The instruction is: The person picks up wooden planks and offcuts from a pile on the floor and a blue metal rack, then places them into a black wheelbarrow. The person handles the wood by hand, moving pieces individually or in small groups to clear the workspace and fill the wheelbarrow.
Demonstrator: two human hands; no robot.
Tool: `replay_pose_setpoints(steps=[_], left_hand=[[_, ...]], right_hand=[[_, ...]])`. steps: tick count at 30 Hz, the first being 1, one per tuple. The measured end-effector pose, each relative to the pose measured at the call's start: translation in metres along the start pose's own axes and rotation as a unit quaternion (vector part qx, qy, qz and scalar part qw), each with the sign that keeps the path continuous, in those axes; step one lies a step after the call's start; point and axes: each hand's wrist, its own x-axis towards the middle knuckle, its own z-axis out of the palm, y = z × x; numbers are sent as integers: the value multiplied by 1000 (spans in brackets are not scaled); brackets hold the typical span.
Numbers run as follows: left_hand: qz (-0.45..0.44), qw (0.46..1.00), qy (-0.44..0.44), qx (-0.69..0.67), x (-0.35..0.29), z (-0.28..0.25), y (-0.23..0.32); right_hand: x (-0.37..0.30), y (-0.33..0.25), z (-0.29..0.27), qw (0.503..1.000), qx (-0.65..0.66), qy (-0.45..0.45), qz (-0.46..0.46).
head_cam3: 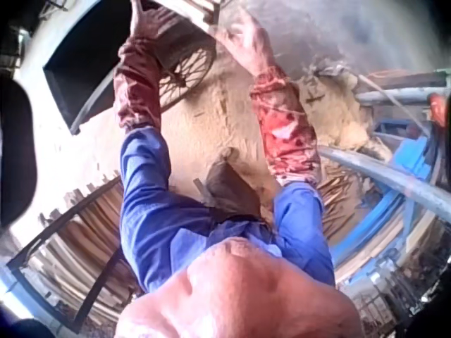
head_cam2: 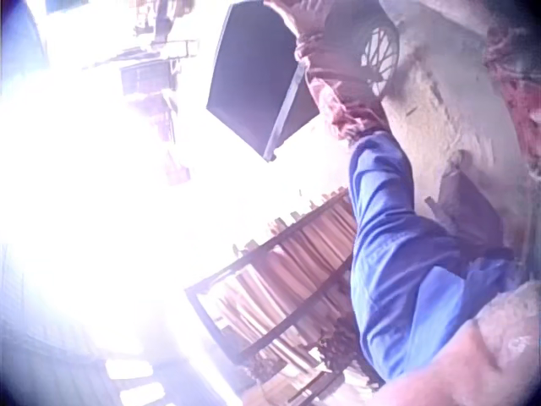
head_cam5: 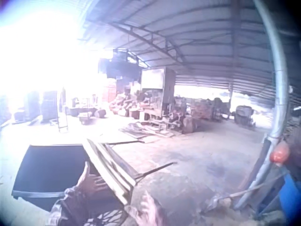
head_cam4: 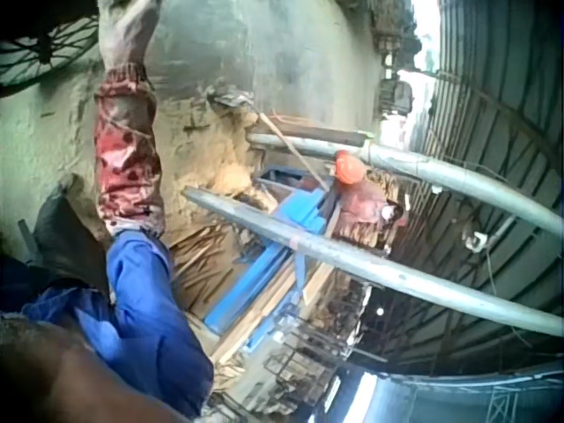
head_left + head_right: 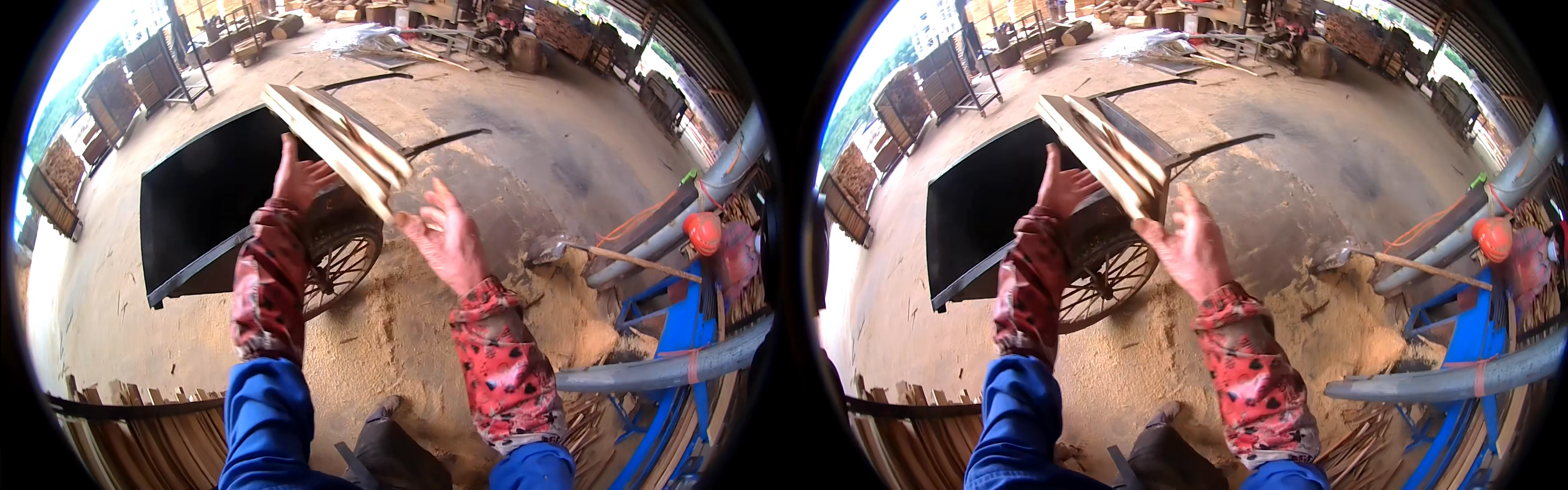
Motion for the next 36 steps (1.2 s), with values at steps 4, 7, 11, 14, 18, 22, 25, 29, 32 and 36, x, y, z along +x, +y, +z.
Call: replay_pose_setpoints(steps=[4,7,11,14,18,22,25,29,32,36], left_hand=[[-83,988,-43,126,-5,-107,-43],[-164,972,57,160,-61,-192,-169],[-404,884,157,174,-183,-377,-281],[-521,829,82,186,-257,-381,-333],[-541,745,-50,388,-294,-245,-406],[-473,710,-204,480,-315,-146,-465],[-459,720,-244,459,-354,-85,-502],[-479,691,-317,440,-421,-41,-524],[-554,640,-320,426,-463,-42,-538],[-560,583,-312,499,-491,-50,-551]], right_hand=[[-77,54,20,995,-92,-9,-47],[-231,140,-6,953,-149,-116,238],[-498,182,-7,840,-146,-85,516],[-628,134,-32,752,-140,-33,643],[-711,123,-62,684,-122,128,707],[-736,116,-51,679,-50,239,692],[-742,97,-54,702,-20,278,655],[-736,69,-98,735,-33,367,569],[-763,67,-149,717,-156,435,522],[-825,38,-241,593,-244,599,480]])
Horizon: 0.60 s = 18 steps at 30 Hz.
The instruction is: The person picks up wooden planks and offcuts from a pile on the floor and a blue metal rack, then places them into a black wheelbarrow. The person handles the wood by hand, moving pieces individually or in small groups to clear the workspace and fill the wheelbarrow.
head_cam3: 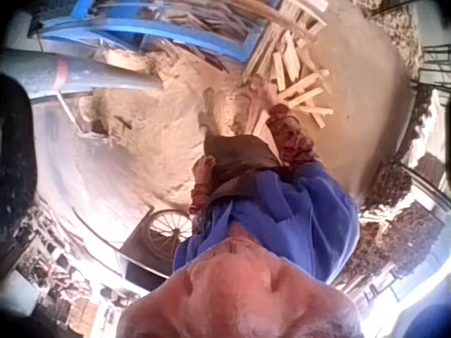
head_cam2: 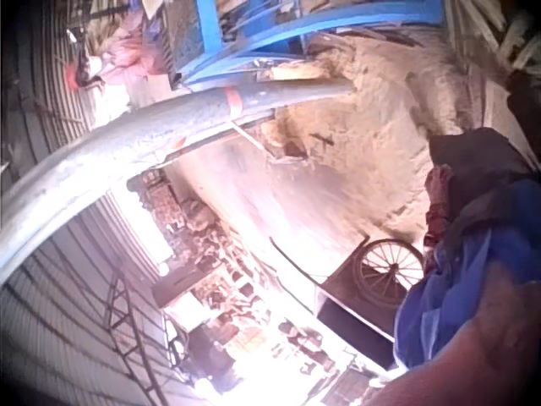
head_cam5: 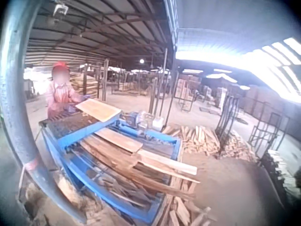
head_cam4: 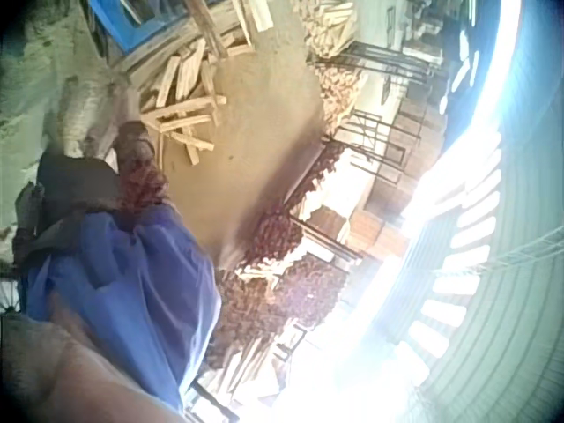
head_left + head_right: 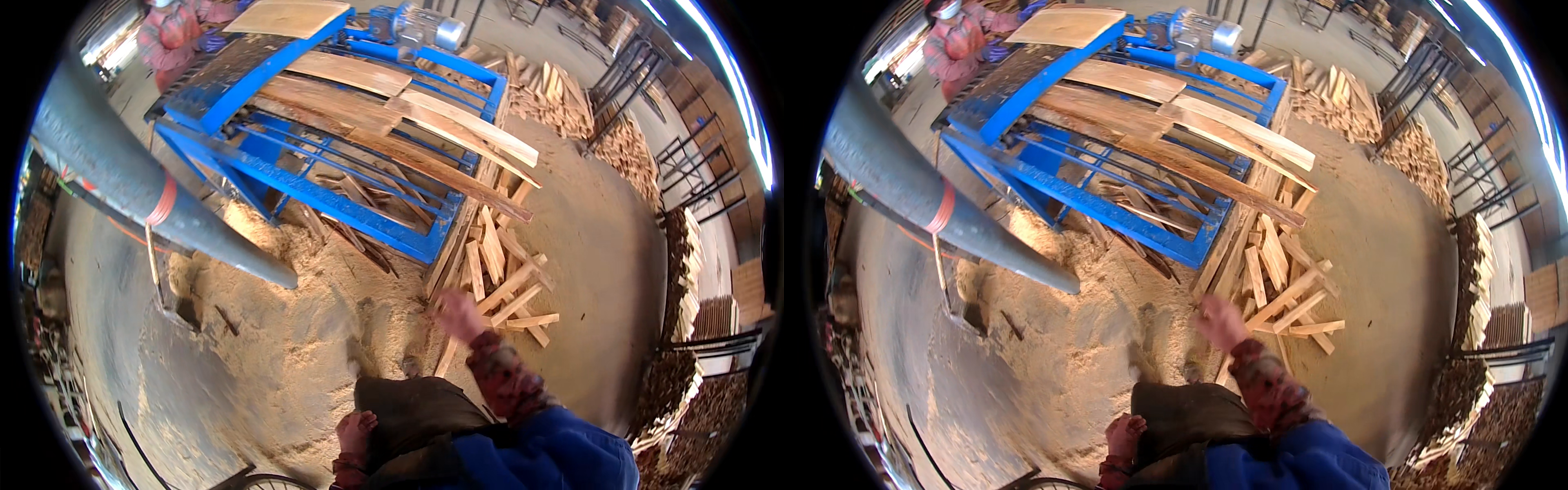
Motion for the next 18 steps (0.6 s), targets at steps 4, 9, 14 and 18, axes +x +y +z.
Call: replay_pose_setpoints(steps=[4,9,14,18], left_hand=[[-38,998,2,58,17,24,30],[-20,996,-52,68,84,30,85],[54,989,-36,132,112,54,173],[73,986,-12,149,137,37,209]], right_hand=[[104,35,-108,960,-196,193,55],[149,71,-159,919,-342,162,110],[176,76,-157,931,-275,167,170],[202,106,-181,922,-244,276,114]])
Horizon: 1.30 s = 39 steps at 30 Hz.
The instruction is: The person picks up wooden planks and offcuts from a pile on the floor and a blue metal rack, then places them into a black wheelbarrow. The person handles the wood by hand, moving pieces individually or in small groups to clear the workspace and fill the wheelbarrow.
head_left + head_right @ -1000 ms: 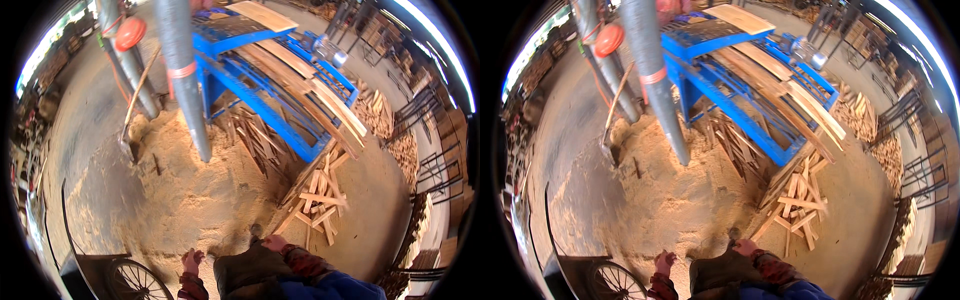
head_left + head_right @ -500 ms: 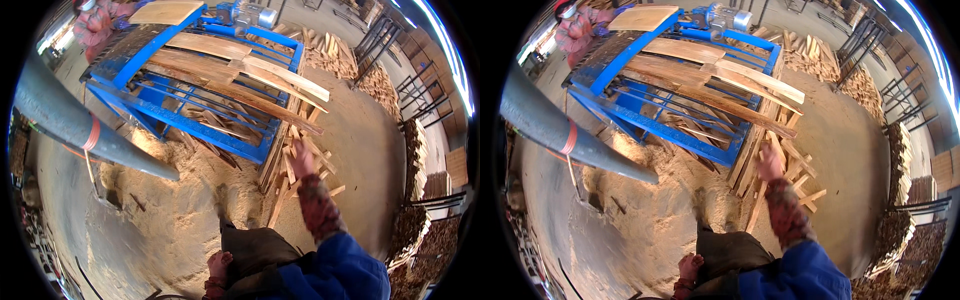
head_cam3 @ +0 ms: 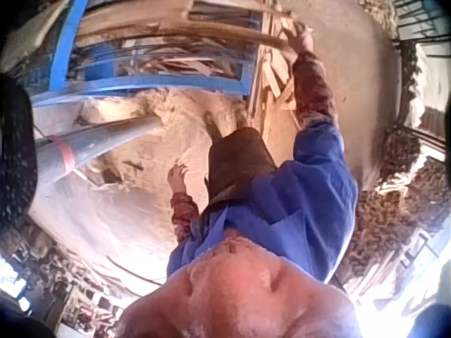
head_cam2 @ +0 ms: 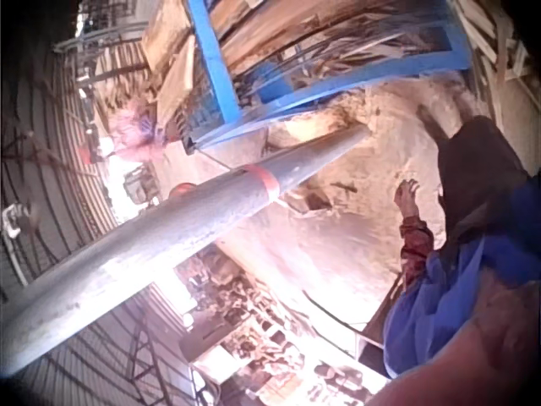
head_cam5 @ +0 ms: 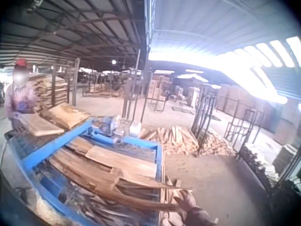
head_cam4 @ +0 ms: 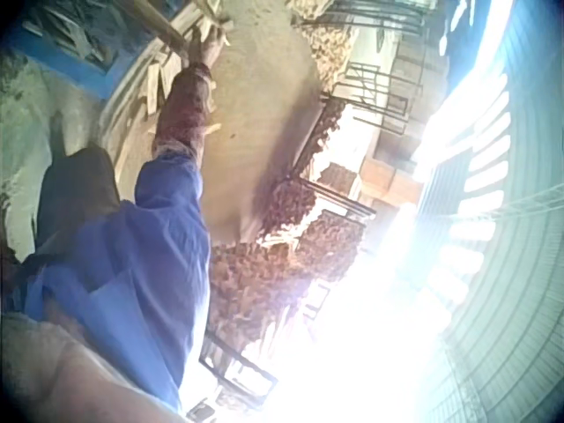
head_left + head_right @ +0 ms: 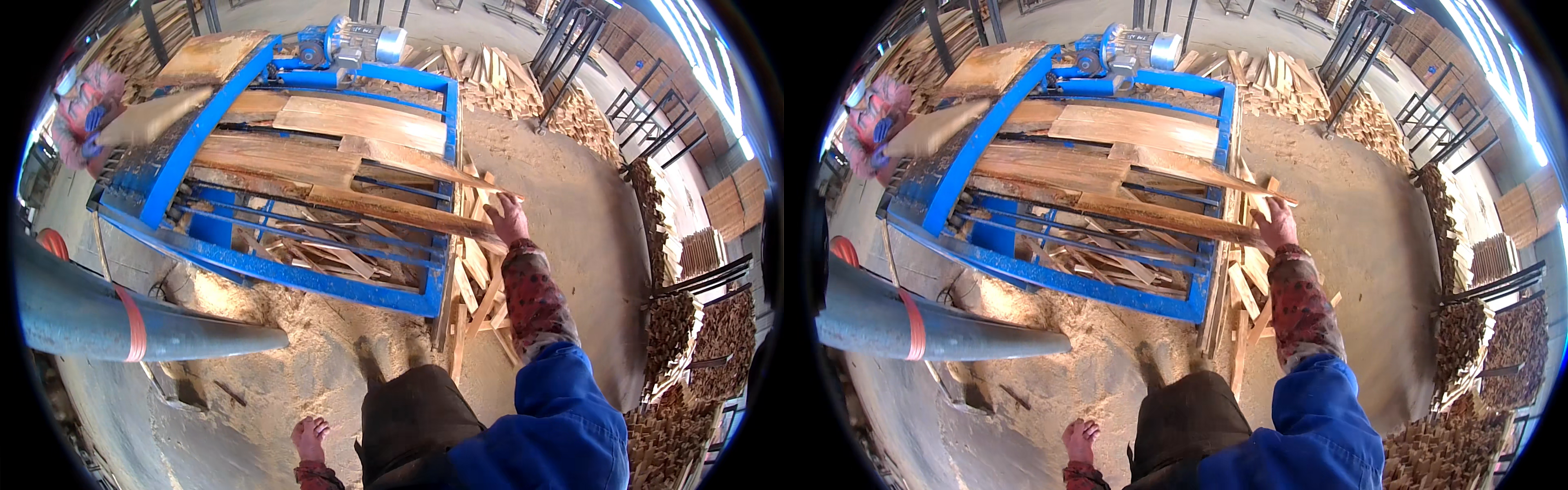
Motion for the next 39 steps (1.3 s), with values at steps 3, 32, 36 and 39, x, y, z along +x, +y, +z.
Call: replay_pose_setpoints(steps=[3,32,36,39], left_hand=[[-24,999,18,19,7,-5,2],[149,944,-294,-34,-65,338,97],[163,921,-306,-175,-55,352,72],[129,920,-277,-246,-62,352,72]], right_hand=[[39,10,10,993,-113,-37,-24],[-120,-47,-86,979,158,-121,38],[-155,-96,-83,968,131,-213,-23],[-169,-105,-74,945,173,-266,-84]])
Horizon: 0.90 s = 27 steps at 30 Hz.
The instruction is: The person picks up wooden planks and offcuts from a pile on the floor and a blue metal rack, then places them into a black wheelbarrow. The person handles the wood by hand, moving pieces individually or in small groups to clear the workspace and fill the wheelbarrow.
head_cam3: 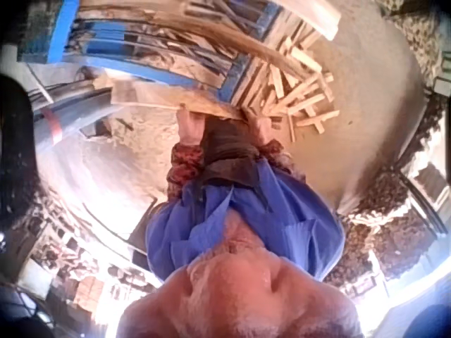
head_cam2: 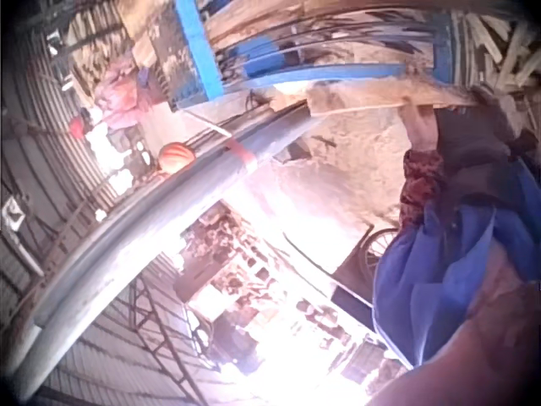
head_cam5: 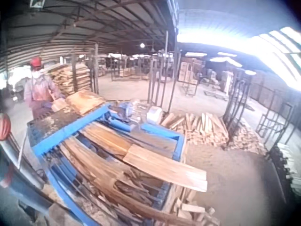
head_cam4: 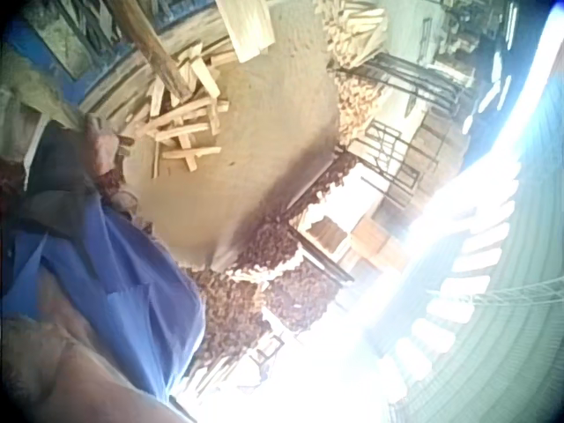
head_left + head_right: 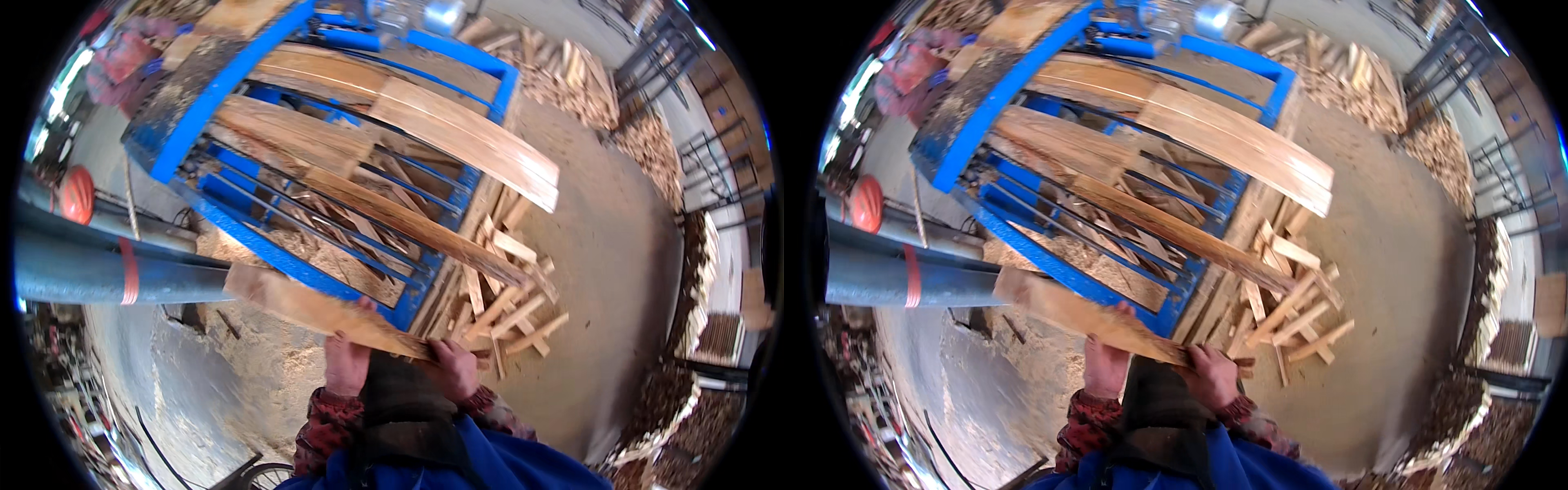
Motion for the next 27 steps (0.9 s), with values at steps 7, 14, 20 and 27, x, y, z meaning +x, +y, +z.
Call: replay_pose_setpoints(steps=[7,14,20,27], left_hand=[[14,986,168,2,-25,-30,1],[5,979,203,13,-36,-22,11],[-4,984,179,3,-29,-17,11],[-14,989,148,5,-18,-16,-3]], right_hand=[[10,13,-12,989,87,-72,-97],[110,102,-58,973,-180,130,-65],[123,109,-99,979,-204,-7,-26],[44,87,-130,997,-79,26,-3]])
